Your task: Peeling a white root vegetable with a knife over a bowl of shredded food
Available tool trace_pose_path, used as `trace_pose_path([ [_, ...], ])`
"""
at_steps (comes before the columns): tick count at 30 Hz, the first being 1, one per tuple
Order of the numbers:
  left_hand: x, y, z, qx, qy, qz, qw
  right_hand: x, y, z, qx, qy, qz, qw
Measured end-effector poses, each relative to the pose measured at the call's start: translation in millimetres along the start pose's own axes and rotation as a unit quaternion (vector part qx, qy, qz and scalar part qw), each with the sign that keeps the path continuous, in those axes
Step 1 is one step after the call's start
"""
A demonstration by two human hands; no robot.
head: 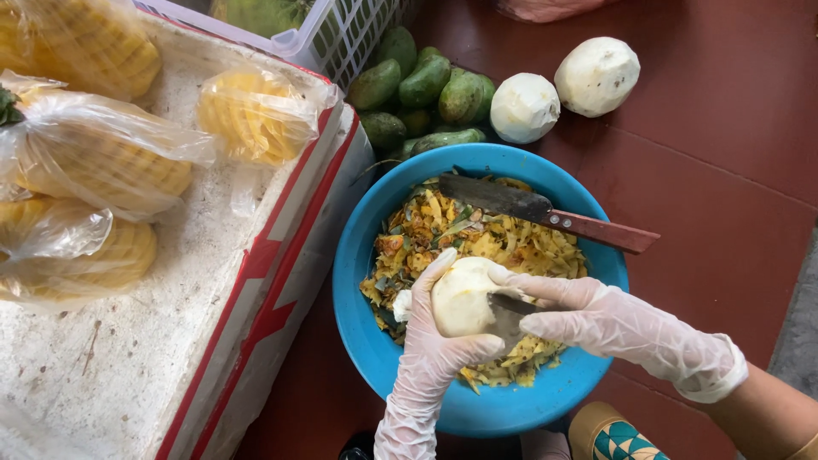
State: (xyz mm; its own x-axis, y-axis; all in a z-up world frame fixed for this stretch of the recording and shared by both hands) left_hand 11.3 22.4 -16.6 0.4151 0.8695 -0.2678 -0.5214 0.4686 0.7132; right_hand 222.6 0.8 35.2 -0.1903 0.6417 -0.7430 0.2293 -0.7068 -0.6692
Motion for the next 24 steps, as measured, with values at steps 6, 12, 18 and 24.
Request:
trace_pose_path([
  [6,2.9,-8.6,-4.5,0.027,0.038,0.034,0.998,-1.6,-4.6,11.0,-0.043,0.050,-0.010,0.998],
  [12,5.8,-11.3,-8.8,0.099,0.073,0.087,0.989,18.2,11.5,8.5,0.045,0.094,-0.048,0.993],
  [18,-3.0,4.9,12.3,-0.026,0.017,0.064,0.998,27.6,2.2,-32.5,0.070,0.187,-0.012,0.980],
  [24,-2.3,11.5,13.3,-0.118,0.057,0.030,0.991,27.1,12.4,-8.5,0.035,0.101,0.017,0.994],
])
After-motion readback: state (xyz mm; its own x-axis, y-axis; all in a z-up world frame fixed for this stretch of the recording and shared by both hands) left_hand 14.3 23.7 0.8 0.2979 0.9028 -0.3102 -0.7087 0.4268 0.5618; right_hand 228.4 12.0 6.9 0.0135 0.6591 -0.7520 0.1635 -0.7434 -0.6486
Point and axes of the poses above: each hand's wrist, its own x-axis towards the middle knuckle, its own z-axis out of the palm, y = z × x, the point moved 2 cm from there along x, towards the middle knuckle, and after that the axes turned 4 degrees about -x, right-handed, at the moved point
